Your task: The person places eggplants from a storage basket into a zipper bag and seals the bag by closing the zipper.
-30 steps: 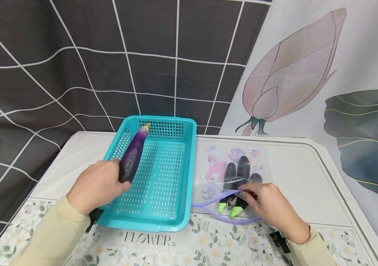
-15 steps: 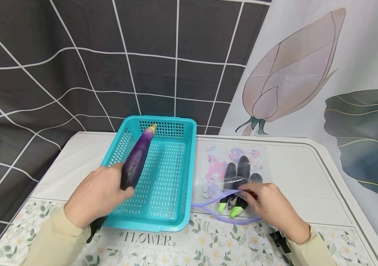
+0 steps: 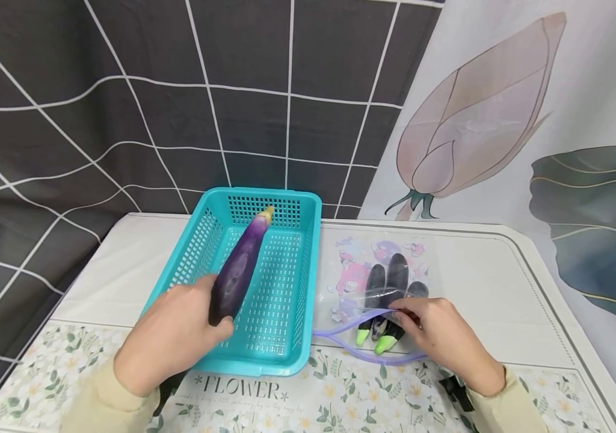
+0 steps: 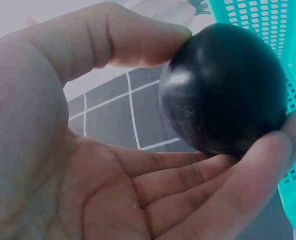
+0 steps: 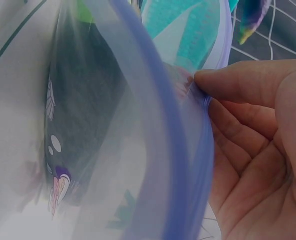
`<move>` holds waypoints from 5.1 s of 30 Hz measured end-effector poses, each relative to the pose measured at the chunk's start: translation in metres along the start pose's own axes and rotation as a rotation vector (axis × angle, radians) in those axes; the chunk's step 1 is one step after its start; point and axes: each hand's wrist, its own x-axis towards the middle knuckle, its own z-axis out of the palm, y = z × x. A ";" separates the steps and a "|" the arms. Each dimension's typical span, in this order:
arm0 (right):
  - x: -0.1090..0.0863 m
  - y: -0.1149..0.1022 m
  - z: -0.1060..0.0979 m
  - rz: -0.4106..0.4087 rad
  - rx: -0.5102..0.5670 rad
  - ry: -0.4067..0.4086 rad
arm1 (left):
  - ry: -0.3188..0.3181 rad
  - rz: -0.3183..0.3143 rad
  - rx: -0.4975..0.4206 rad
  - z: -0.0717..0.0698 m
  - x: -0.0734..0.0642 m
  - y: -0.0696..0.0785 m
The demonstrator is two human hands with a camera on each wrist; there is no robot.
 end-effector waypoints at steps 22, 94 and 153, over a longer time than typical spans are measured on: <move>0.000 0.000 -0.001 -0.003 -0.005 0.005 | -0.017 0.012 -0.065 0.009 -0.010 0.025; 0.000 0.001 -0.001 -0.028 0.003 0.020 | -0.248 0.281 -0.204 0.049 -0.036 0.063; -0.001 0.002 -0.001 -0.049 -0.005 0.054 | 0.086 0.454 -0.068 0.062 -0.047 0.073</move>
